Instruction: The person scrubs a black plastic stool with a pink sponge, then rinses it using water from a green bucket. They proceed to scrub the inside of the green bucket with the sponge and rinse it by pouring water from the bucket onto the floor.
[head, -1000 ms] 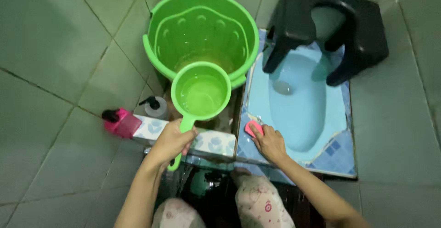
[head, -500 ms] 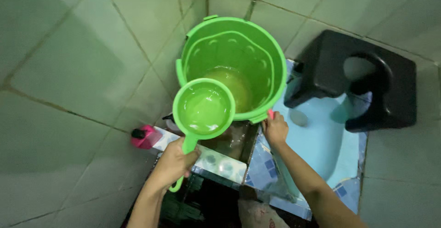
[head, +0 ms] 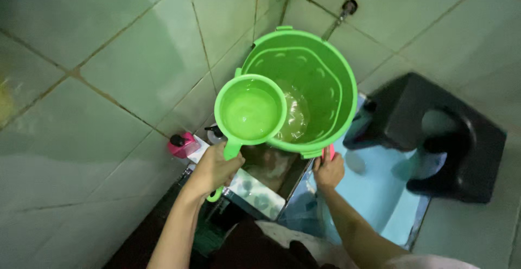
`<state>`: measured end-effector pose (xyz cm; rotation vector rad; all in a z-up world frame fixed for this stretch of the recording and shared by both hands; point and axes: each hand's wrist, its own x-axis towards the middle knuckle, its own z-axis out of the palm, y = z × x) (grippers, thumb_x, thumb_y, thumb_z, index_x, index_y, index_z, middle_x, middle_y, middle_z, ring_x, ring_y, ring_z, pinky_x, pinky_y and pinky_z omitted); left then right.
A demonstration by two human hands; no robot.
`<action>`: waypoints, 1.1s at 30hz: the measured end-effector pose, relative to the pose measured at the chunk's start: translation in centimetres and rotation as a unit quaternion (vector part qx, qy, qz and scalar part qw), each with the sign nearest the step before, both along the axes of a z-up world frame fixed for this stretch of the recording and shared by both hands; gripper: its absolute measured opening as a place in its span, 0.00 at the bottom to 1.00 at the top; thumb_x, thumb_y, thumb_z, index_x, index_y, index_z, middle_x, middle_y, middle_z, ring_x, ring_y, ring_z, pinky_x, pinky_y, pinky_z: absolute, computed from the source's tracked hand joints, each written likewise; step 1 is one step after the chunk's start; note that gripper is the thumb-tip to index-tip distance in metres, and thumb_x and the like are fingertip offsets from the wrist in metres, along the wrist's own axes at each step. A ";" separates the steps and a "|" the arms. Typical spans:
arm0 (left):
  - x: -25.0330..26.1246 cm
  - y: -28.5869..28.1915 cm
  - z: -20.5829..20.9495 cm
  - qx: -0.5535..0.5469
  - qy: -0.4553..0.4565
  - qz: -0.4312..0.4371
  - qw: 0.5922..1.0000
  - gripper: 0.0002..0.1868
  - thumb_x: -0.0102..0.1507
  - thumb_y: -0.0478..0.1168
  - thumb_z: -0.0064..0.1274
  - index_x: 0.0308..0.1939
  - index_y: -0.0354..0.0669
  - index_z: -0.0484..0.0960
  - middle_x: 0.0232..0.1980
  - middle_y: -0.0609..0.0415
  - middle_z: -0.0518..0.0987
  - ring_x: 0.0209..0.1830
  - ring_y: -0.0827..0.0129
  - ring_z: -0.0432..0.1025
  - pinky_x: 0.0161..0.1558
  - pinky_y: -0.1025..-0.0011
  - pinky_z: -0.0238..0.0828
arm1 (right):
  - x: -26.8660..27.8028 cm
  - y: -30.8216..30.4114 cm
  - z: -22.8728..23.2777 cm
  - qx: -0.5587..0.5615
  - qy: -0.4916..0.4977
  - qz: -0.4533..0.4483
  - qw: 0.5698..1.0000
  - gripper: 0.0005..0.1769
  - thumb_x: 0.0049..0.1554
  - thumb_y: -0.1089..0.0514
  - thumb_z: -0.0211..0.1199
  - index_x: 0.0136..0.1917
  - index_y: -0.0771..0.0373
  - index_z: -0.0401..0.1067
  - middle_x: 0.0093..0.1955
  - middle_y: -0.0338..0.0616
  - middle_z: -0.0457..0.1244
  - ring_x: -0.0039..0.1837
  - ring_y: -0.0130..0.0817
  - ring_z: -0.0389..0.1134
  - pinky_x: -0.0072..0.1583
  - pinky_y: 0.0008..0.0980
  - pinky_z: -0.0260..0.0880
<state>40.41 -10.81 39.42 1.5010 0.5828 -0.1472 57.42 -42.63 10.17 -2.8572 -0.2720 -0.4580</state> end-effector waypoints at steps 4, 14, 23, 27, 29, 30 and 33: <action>0.2 -1.2 0.8 0.016 -0.021 0.017 0.999 0.06 0.61 0.36 0.55 0.32 0.37 0.76 0.20 0.59 0.71 0.15 0.75 0.65 0.19 0.73 0.62 | -1.8 0.0 2.3 0.021 -0.002 0.019 1.000 0.37 0.54 0.49 0.65 0.76 0.48 0.63 0.47 0.56 0.59 0.49 0.55 0.63 0.49 0.52 0.65; -0.3 -6.9 -2.6 0.031 -0.062 0.180 0.981 0.05 0.60 0.37 0.56 0.34 0.39 0.78 0.19 0.61 0.70 0.16 0.76 0.64 0.19 0.73 0.61 | 0.3 -2.2 0.5 0.046 0.175 0.030 0.983 0.42 0.59 0.48 0.59 0.83 0.49 0.47 0.52 0.62 0.59 0.52 0.60 0.65 0.54 0.55 0.66; 0.0 -12.0 -3.6 0.052 -0.076 0.270 0.958 0.11 0.62 0.39 0.58 0.30 0.37 0.75 0.19 0.60 0.71 0.15 0.77 0.64 0.18 0.73 0.61 | 3.9 -6.2 2.1 0.211 0.604 0.189 0.745 0.39 0.57 0.54 0.59 0.80 0.57 0.54 0.72 0.60 0.63 0.69 0.54 0.66 0.65 0.45 0.66; 1.9 -12.7 -4.2 0.063 -0.056 0.259 0.962 0.12 0.64 0.42 0.57 0.31 0.40 0.76 0.18 0.61 0.70 0.13 0.77 0.64 0.17 0.74 0.61 | 5.4 -5.6 12.0 0.265 0.668 0.225 0.658 0.50 0.48 0.60 0.60 0.82 0.49 0.49 0.67 0.37 0.58 0.63 0.37 0.64 0.62 0.40 0.66; 3.0 -13.1 -4.7 0.070 -0.086 0.243 0.964 0.13 0.64 0.43 0.57 0.31 0.38 0.76 0.18 0.61 0.70 0.13 0.77 0.65 0.17 0.74 0.62 | 6.0 -2.7 16.8 0.360 0.606 0.323 0.632 0.40 0.55 0.57 0.57 0.80 0.58 0.57 0.59 0.43 0.61 0.54 0.37 0.64 0.55 0.38 0.65; 3.5 -13.3 -4.9 0.072 -0.100 0.236 0.964 0.13 0.64 0.43 0.57 0.31 0.38 0.75 0.18 0.61 0.71 0.13 0.77 0.65 0.17 0.74 0.62 | 6.3 -1.2 18.7 0.449 0.554 0.413 0.566 0.33 0.64 0.54 0.56 0.78 0.69 0.62 0.55 0.48 0.61 0.52 0.36 0.62 0.52 0.36 0.63; 4.5 -14.5 -5.8 0.065 -0.096 0.256 0.960 0.10 0.64 0.42 0.57 0.34 0.39 0.78 0.19 0.60 0.73 0.14 0.77 0.66 0.18 0.75 0.61 | 6.6 3.2 22.0 0.471 0.559 0.332 0.596 0.34 0.54 0.56 0.58 0.73 0.60 0.57 0.56 0.39 0.62 0.54 0.30 0.66 0.57 0.31 0.68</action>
